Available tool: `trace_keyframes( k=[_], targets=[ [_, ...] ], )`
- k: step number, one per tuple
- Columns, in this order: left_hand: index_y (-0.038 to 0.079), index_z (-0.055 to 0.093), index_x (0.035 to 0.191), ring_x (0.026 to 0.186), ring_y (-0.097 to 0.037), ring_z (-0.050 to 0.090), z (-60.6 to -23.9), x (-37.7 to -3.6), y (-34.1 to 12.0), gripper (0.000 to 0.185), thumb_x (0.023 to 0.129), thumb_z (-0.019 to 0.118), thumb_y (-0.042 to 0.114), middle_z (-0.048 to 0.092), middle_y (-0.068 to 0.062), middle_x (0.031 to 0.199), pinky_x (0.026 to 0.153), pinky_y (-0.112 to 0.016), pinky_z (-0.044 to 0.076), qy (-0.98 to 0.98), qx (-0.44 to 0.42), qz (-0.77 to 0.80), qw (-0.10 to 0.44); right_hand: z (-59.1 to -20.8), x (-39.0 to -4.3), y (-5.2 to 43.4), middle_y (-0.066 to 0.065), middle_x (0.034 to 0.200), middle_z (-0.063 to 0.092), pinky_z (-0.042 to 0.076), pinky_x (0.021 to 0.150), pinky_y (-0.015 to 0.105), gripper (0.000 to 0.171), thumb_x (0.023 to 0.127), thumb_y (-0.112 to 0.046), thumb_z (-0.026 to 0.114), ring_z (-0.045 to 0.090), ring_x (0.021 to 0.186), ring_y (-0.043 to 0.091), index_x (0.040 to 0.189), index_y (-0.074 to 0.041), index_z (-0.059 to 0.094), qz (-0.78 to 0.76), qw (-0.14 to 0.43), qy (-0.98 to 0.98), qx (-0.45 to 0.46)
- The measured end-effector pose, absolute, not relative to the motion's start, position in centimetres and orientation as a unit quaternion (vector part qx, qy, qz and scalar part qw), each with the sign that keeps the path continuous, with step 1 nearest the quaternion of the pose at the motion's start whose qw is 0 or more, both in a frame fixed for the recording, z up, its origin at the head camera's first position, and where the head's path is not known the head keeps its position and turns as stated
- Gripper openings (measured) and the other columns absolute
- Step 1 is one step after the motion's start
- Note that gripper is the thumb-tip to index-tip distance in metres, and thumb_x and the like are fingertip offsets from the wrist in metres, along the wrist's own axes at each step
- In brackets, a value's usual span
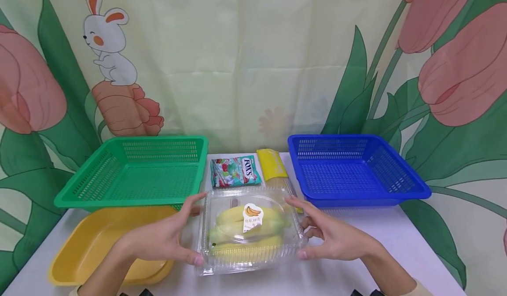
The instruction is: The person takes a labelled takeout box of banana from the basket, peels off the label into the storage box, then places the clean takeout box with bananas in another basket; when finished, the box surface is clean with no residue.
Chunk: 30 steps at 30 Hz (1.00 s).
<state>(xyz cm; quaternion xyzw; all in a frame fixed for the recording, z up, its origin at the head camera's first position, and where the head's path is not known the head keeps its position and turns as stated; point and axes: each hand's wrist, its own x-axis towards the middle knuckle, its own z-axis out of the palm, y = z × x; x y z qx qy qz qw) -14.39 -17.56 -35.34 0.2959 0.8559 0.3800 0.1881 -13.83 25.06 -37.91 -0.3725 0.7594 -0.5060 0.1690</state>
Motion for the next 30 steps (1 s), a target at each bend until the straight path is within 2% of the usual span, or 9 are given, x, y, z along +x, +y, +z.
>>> trace_keyframes(
  k=[5, 13, 16, 20, 23, 26, 30],
  targets=[
    [0.027, -0.009, 0.161, 0.145, -0.045, 0.036, -35.6, -14.2, -17.6, 0.126, 0.081, 0.087, 0.043, 0.027, -0.023, 0.161, 0.108, -0.066, 0.041, 0.855, 0.309, 0.362, 0.207, -38.2, -13.7, 25.5, 0.023, 0.163, 0.017, 0.057, 0.095, 0.03, 0.095, 0.094, -0.01, 0.075, 0.062, 0.115, 0.021, 0.165, -0.013, 0.012, -0.498, 0.188, 0.751, -0.39],
    [0.015, 0.0, 0.161, 0.149, -0.041, 0.034, -36.1, -14.0, -17.4, 0.123, 0.08, 0.087, 0.046, 0.019, -0.021, 0.166, 0.109, -0.065, 0.041, 0.855, 0.304, 0.351, 0.232, -38.8, -13.6, 25.7, 0.02, 0.166, 0.016, 0.057, 0.094, 0.032, 0.091, 0.095, -0.006, 0.072, 0.062, 0.113, 0.024, 0.165, -0.012, 0.014, -0.508, 0.214, 0.733, -0.399],
    [0.014, 0.002, 0.161, 0.148, -0.04, 0.035, -36.5, -13.9, -17.3, 0.125, 0.078, 0.088, 0.048, 0.015, -0.019, 0.167, 0.11, -0.062, 0.042, 0.857, 0.306, 0.346, 0.226, -39.0, -13.5, 25.8, 0.021, 0.168, 0.011, 0.057, 0.095, 0.033, 0.091, 0.096, -0.003, 0.071, 0.062, 0.114, 0.025, 0.165, -0.012, 0.012, -0.515, 0.228, 0.723, -0.4],
    [0.011, 0.002, 0.162, 0.147, -0.039, 0.037, -36.9, -14.1, -16.8, 0.129, 0.075, 0.089, 0.052, 0.017, -0.021, 0.166, 0.108, -0.064, 0.042, 0.865, 0.314, 0.333, 0.205, -39.1, -13.5, 26.2, 0.022, 0.168, 0.009, 0.058, 0.094, 0.034, 0.091, 0.096, -0.003, 0.07, 0.062, 0.115, 0.025, 0.165, -0.012, 0.012, -0.52, 0.234, 0.721, -0.394],
    [0.013, 0.002, 0.163, 0.148, -0.041, 0.036, -37.1, -14.2, -16.5, 0.13, 0.075, 0.089, 0.053, 0.021, -0.022, 0.165, 0.108, -0.068, 0.04, 0.868, 0.317, 0.33, 0.196, -39.2, -13.6, 26.4, 0.021, 0.167, 0.009, 0.058, 0.093, 0.035, 0.09, 0.096, -0.005, 0.071, 0.062, 0.115, 0.026, 0.165, -0.014, 0.014, -0.523, 0.234, 0.728, -0.377],
    [0.017, -0.002, 0.164, 0.151, -0.043, 0.029, -37.3, -14.1, -16.6, 0.132, 0.075, 0.087, 0.056, 0.019, -0.022, 0.166, 0.11, -0.071, 0.033, 0.873, 0.316, 0.32, 0.19, -39.7, -13.5, 26.4, 0.02, 0.168, 0.005, 0.059, 0.092, 0.036, 0.092, 0.095, -0.012, 0.074, 0.061, 0.117, 0.027, 0.165, -0.016, 0.014, -0.519, 0.233, 0.738, -0.363],
    [0.019, -0.004, 0.165, 0.152, -0.044, 0.024, -37.5, -13.8, -16.9, 0.132, 0.076, 0.085, 0.059, 0.018, -0.02, 0.168, 0.111, -0.073, 0.029, 0.877, 0.32, 0.31, 0.18, -40.4, -13.6, 26.0, 0.011, 0.17, -0.005, 0.057, 0.094, 0.037, 0.099, 0.094, -0.03, 0.076, 0.049, 0.134, 0.024, 0.166, -0.023, 0.009, -0.487, 0.222, 0.77, -0.348]
  ],
)
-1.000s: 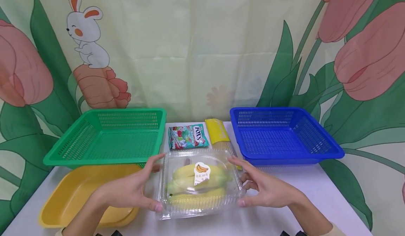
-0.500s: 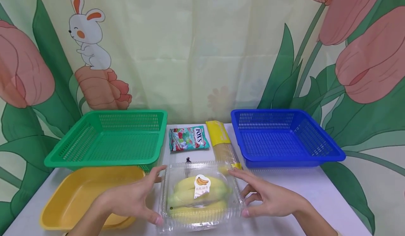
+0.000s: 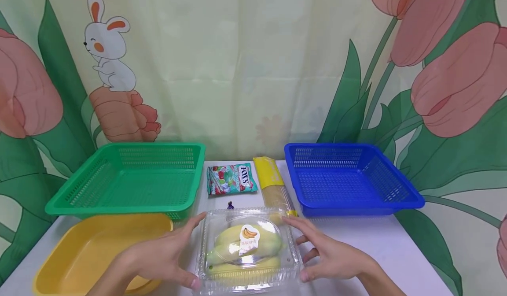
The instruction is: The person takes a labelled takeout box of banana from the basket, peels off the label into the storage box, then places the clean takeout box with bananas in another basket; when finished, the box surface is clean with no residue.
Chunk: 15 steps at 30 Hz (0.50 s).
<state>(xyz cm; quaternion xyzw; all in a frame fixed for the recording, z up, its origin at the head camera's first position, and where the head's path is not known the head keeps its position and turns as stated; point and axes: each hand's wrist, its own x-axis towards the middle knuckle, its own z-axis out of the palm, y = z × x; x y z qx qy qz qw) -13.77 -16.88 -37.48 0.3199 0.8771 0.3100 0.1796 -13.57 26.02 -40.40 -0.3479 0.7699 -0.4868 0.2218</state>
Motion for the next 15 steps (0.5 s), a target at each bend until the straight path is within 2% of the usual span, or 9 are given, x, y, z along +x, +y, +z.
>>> trace_keyframes(
  k=[3, 6, 9, 12, 15],
  targets=[
    [0.023, -0.002, 0.165, 0.152, -0.041, 0.025, -37.5, -13.8, -17.1, 0.127, 0.078, 0.083, 0.059, 0.019, -0.015, 0.168, 0.11, -0.073, 0.031, 0.876, 0.328, 0.313, 0.166, -40.8, -13.6, 25.6, 0.006, 0.17, -0.008, 0.053, 0.102, 0.04, 0.099, 0.095, -0.036, 0.074, 0.029, 0.148, 0.028, 0.167, -0.025, 0.007, -0.449, 0.183, 0.801, -0.351],
    [0.026, 0.001, 0.165, 0.152, -0.038, 0.024, -37.4, -14.0, -17.0, 0.122, 0.08, 0.082, 0.058, 0.017, -0.01, 0.169, 0.11, -0.072, 0.033, 0.874, 0.335, 0.314, 0.157, -40.9, -13.8, 25.3, 0.007, 0.171, -0.006, 0.05, 0.105, 0.053, 0.093, 0.098, -0.031, 0.072, 0.019, 0.152, 0.038, 0.166, -0.022, 0.01, -0.403, 0.114, 0.828, -0.371],
    [0.022, 0.006, 0.164, 0.152, -0.036, 0.025, -37.2, -14.0, -16.9, 0.118, 0.081, 0.081, 0.058, 0.016, -0.01, 0.169, 0.11, -0.07, 0.035, 0.875, 0.335, 0.311, 0.16, -40.7, -14.3, 25.0, 0.007, 0.171, -0.001, 0.048, 0.098, 0.067, 0.09, 0.095, -0.03, 0.073, 0.016, 0.152, 0.041, 0.165, -0.022, 0.017, -0.356, 0.061, 0.849, -0.386],
    [0.018, 0.012, 0.161, 0.15, -0.035, 0.025, -37.1, -14.0, -16.8, 0.112, 0.082, 0.081, 0.058, 0.018, -0.009, 0.167, 0.11, -0.07, 0.035, 0.874, 0.331, 0.314, 0.17, -40.6, -14.9, 24.8, 0.005, 0.172, 0.007, 0.043, 0.093, 0.073, 0.089, 0.091, -0.039, 0.077, 0.014, 0.152, 0.037, 0.163, -0.025, 0.027, -0.328, 0.038, 0.858, -0.392],
    [0.017, 0.018, 0.158, 0.149, -0.035, 0.026, -37.2, -14.2, -16.7, 0.105, 0.084, 0.08, 0.057, 0.021, -0.009, 0.165, 0.11, -0.07, 0.036, 0.873, 0.331, 0.322, 0.161, -40.5, -15.5, 24.4, 0.005, 0.17, 0.018, 0.033, 0.1, 0.079, 0.084, 0.089, -0.042, 0.078, 0.017, 0.152, 0.035, 0.16, -0.025, 0.036, -0.321, 0.021, 0.856, -0.405]
  ],
)
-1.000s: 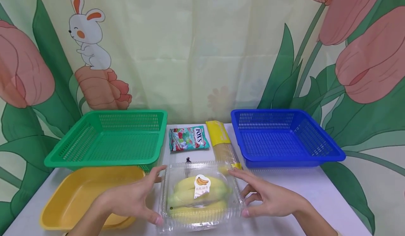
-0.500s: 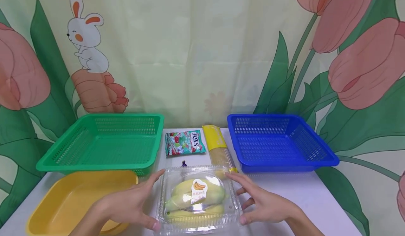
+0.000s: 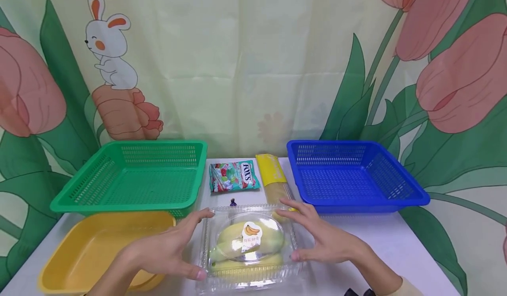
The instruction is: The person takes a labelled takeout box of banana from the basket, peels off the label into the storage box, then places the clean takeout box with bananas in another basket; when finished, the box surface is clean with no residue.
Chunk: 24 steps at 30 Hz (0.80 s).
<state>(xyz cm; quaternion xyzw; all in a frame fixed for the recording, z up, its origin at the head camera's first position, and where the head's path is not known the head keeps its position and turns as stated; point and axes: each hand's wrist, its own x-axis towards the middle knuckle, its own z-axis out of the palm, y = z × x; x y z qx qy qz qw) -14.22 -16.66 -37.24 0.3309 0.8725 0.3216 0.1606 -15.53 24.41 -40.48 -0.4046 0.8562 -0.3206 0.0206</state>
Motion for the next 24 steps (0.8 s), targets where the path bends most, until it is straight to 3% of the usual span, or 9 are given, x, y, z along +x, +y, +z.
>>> trace_keyframes(
  k=[4, 10, 13, 18, 24],
  targets=[
    [0.024, 0.035, 0.147, 0.149, -0.04, 0.028, -38.2, -14.7, -15.9, 0.086, 0.083, 0.076, 0.065, 0.023, -0.008, 0.166, 0.106, -0.071, 0.039, 0.885, 0.319, 0.324, 0.098, -40.5, -16.1, 23.9, -0.002, 0.168, 0.026, 0.024, 0.107, 0.08, 0.075, 0.091, -0.041, 0.077, 0.02, 0.153, 0.031, 0.157, -0.028, 0.043, -0.322, 0.015, 0.857, -0.403],
    [0.046, 0.048, 0.126, 0.148, -0.037, 0.028, -38.7, -15.2, -14.2, 0.049, 0.087, 0.072, 0.064, 0.025, 0.004, 0.165, 0.104, -0.071, 0.038, 0.891, 0.315, 0.325, 0.015, -40.7, -15.9, 23.4, -0.005, 0.169, 0.02, 0.048, 0.104, 0.056, 0.073, 0.092, -0.045, 0.076, 0.022, 0.153, 0.024, 0.156, -0.032, 0.043, -0.334, 0.053, 0.866, -0.369],
    [0.052, 0.051, 0.118, 0.149, -0.03, 0.028, -38.7, -15.4, -13.1, 0.037, 0.09, 0.074, 0.057, 0.028, 0.01, 0.163, 0.107, -0.073, 0.032, 0.884, 0.327, 0.334, -0.014, -40.8, -16.1, 23.2, -0.005, 0.168, 0.021, 0.051, 0.101, 0.048, 0.074, 0.09, -0.047, 0.077, 0.025, 0.151, 0.025, 0.155, -0.032, 0.044, -0.339, 0.052, 0.867, -0.362],
    [0.048, 0.056, 0.113, 0.15, -0.022, 0.029, -38.8, -15.6, -11.5, 0.028, 0.091, 0.071, 0.059, 0.035, 0.013, 0.16, 0.11, -0.077, 0.023, 0.875, 0.349, 0.33, -0.056, -40.9, -16.2, 23.2, -0.003, 0.167, 0.02, 0.054, 0.09, 0.038, 0.074, 0.088, -0.045, 0.079, 0.031, 0.144, 0.03, 0.153, -0.033, 0.045, -0.349, 0.064, 0.868, -0.348],
    [0.04, 0.061, 0.11, 0.147, -0.019, 0.032, -38.9, -15.8, -10.2, 0.033, 0.089, 0.07, 0.063, 0.039, 0.011, 0.157, 0.108, -0.061, 0.029, 0.875, 0.362, 0.312, -0.08, -40.8, -16.3, 23.0, 0.0, 0.167, 0.019, 0.055, 0.087, 0.037, 0.075, 0.086, -0.042, 0.081, 0.032, 0.144, 0.034, 0.152, -0.034, 0.046, -0.365, 0.092, 0.867, -0.326]
  ],
)
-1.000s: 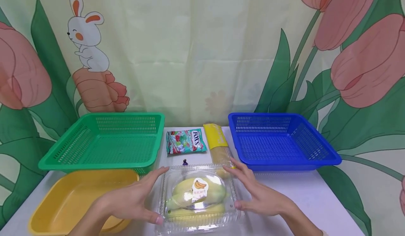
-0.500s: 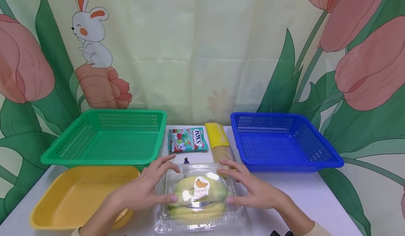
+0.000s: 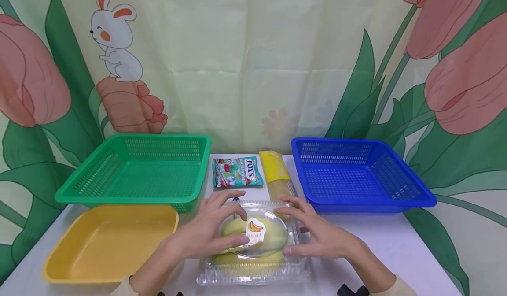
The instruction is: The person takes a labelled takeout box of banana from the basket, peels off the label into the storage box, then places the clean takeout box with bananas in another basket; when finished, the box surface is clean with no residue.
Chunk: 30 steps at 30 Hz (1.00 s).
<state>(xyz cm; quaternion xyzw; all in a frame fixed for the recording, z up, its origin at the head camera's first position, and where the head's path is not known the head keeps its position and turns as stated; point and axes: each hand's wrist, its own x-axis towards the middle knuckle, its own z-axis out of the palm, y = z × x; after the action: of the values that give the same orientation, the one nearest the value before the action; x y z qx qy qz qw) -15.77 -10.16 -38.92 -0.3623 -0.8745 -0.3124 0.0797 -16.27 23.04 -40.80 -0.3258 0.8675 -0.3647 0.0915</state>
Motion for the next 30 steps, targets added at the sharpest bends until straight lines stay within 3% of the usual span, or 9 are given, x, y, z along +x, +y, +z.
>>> trace_keyframes(
  k=[10, 14, 19, 30],
  targets=[
    [0.037, 0.06, 0.091, 0.143, -0.018, 0.035, -38.7, -15.4, -7.9, 0.03, 0.084, 0.079, 0.06, 0.044, 0.007, 0.155, 0.109, -0.057, 0.027, -0.882, -0.373, -0.276, 0.08, -40.9, -16.4, 23.0, -0.005, 0.166, 0.018, 0.056, 0.086, 0.038, 0.075, 0.086, -0.043, 0.082, 0.031, 0.146, 0.036, 0.152, -0.037, 0.046, -0.369, 0.103, 0.87, -0.309],
    [0.037, 0.058, 0.087, 0.144, -0.017, 0.033, -39.0, -15.4, -7.4, 0.032, 0.083, 0.078, 0.062, 0.045, 0.007, 0.154, 0.111, -0.057, 0.026, -0.891, -0.37, -0.254, 0.073, -41.0, -16.4, 23.0, -0.005, 0.166, 0.018, 0.056, 0.085, 0.039, 0.076, 0.086, -0.043, 0.082, 0.031, 0.146, 0.037, 0.152, -0.035, 0.046, -0.372, 0.104, 0.87, -0.308],
    [0.039, 0.055, 0.083, 0.144, -0.019, 0.033, -39.1, -15.3, -7.3, 0.033, 0.083, 0.075, 0.065, 0.046, 0.008, 0.154, 0.111, -0.058, 0.026, -0.891, -0.378, -0.237, 0.078, -41.0, -16.3, 22.9, -0.004, 0.166, 0.018, 0.056, 0.085, 0.039, 0.075, 0.086, -0.041, 0.082, 0.03, 0.146, 0.037, 0.151, -0.04, 0.045, -0.375, 0.104, 0.869, -0.307],
    [0.038, 0.053, 0.08, 0.137, -0.014, 0.039, -39.6, -15.4, -7.2, 0.026, 0.091, 0.073, 0.052, 0.052, 0.009, 0.144, 0.11, -0.055, 0.031, -0.88, -0.399, -0.243, 0.088, -41.1, -16.3, 22.9, -0.005, 0.166, 0.018, 0.055, 0.086, 0.039, 0.074, 0.086, -0.043, 0.081, 0.029, 0.147, 0.036, 0.15, -0.044, 0.045, -0.38, 0.107, 0.868, -0.301]
  ],
)
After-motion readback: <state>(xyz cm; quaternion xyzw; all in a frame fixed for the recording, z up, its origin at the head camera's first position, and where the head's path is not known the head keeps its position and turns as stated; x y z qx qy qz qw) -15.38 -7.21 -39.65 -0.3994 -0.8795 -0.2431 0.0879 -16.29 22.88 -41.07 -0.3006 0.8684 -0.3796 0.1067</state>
